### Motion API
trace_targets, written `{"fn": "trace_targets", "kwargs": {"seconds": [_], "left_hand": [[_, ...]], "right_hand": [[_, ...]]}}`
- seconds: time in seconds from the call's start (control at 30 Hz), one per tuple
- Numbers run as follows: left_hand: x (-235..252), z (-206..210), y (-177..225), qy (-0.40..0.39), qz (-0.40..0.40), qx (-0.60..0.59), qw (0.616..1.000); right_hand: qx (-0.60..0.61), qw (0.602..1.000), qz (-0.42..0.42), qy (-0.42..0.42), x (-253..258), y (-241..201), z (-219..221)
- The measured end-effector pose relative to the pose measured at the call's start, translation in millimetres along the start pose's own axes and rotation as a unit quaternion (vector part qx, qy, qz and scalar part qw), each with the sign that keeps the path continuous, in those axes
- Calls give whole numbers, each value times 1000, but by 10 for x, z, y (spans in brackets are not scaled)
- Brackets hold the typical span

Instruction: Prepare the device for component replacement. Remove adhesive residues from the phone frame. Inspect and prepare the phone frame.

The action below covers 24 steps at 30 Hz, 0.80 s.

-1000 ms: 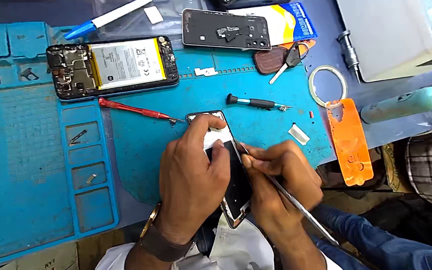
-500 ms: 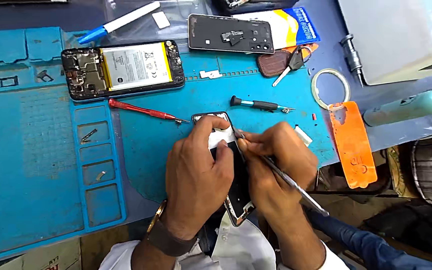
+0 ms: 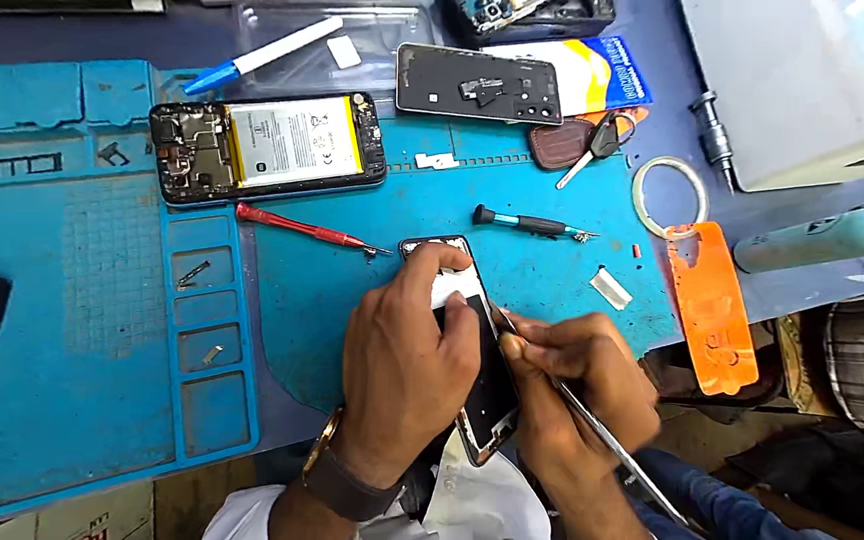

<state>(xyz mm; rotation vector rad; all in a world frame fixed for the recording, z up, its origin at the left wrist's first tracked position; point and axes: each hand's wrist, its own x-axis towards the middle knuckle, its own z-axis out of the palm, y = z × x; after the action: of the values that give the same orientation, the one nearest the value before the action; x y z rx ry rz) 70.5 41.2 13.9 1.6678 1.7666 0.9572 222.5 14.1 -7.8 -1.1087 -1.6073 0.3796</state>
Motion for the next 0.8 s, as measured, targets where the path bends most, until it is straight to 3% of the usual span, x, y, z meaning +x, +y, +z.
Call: {"fn": "trace_targets", "kwargs": {"seconds": [0.17,0.37,0.47,0.57,0.8], "left_hand": [[-4,9,-48,8,11,-8,1000],[-46,-2,-109,11,46,-88,995],[-53,-1,-126,28,80,-134,987],[-65,0,-131,40,106,-159,981],[-105,17,-164,61,160,-227,959]], "right_hand": [[10,999,36,-35,360,71,85],[150,987,61,25,345,50,-333],[163,977,134,37,328,76,-422],[153,960,233,-18,462,1,-301],[62,955,258,-134,678,-50,29]]}}
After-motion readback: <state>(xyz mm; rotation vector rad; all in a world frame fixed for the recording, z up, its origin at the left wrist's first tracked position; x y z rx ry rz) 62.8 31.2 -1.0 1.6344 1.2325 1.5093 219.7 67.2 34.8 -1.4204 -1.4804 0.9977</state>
